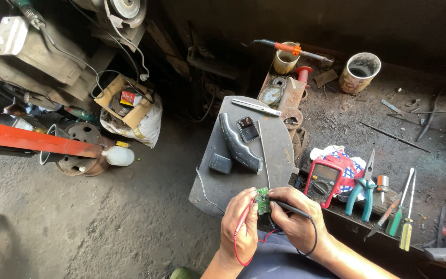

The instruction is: The person holds a small electronic component with a green circuit board and uses a multimeter to test it. They connect the multimeter probes to different points on the board while holding the component in their hands.

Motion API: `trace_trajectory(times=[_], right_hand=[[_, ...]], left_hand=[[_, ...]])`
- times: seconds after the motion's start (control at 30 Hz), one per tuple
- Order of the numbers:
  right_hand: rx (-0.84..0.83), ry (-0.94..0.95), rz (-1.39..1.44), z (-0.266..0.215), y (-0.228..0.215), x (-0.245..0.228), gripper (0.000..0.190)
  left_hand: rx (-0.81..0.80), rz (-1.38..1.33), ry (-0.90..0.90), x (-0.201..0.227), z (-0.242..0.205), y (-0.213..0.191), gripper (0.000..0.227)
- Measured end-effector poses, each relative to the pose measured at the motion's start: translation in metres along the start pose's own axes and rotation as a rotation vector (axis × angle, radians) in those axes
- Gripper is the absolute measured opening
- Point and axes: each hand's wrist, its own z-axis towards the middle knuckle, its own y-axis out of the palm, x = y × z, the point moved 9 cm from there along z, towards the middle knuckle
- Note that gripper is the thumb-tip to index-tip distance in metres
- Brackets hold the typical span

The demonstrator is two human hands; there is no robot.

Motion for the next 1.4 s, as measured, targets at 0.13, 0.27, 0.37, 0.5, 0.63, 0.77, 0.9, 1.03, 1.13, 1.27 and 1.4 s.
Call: trace_trajectory(times=[0.13, 0.27, 0.37, 0.5, 0.63, 0.77, 0.9, 1.03, 1.13, 1.27, 1.4], right_hand=[[-0.004, -0.004, 0.016, -0.0002, 0.0005, -0.0002, 0.019], [0.005, -0.018, 0.013, 0.0000, -0.0003, -0.0016, 0.017], [0.009, -0.032, 0.020, 0.0004, -0.0008, -0.0038, 0.017], [0.011, -0.034, 0.014, -0.0004, -0.0008, -0.0031, 0.018], [0.017, -0.057, 0.069, 0.0003, -0.0011, -0.0054, 0.017], [0.006, -0.051, 0.052, 0.0001, -0.0006, -0.0036, 0.017], [0.013, -0.045, 0.076, 0.0000, -0.0006, -0.0029, 0.017], [0.011, -0.046, 0.077, -0.0006, -0.0003, -0.0009, 0.017], [0.005, -0.034, 0.072, 0.0002, -0.0007, -0.0012, 0.017], [0.006, -0.033, 0.068, -0.0002, -0.0004, 0.0001, 0.018], [-0.004, -0.010, 0.038, -0.0009, 0.0002, 0.0036, 0.020]], left_hand=[[0.005, -0.003, -0.003, 0.0003, 0.0002, -0.0001, 0.024], [0.007, 0.004, 0.000, 0.0008, 0.0006, -0.0002, 0.024], [0.010, 0.005, 0.004, 0.0011, 0.0011, -0.0002, 0.024], [0.010, 0.009, 0.004, 0.0010, 0.0008, -0.0002, 0.024], [0.007, 0.007, -0.002, 0.0006, 0.0009, 0.0001, 0.024], [0.012, 0.012, 0.000, 0.0001, 0.0007, 0.0003, 0.023], [0.012, 0.005, -0.004, -0.0005, -0.0001, 0.0006, 0.024], [0.013, 0.010, -0.003, -0.0014, -0.0010, 0.0011, 0.024], [0.017, 0.017, 0.003, -0.0010, -0.0008, 0.0011, 0.024], [0.026, 0.016, 0.008, -0.0004, -0.0006, 0.0005, 0.023], [0.024, 0.018, 0.006, -0.0020, -0.0023, 0.0011, 0.023]])
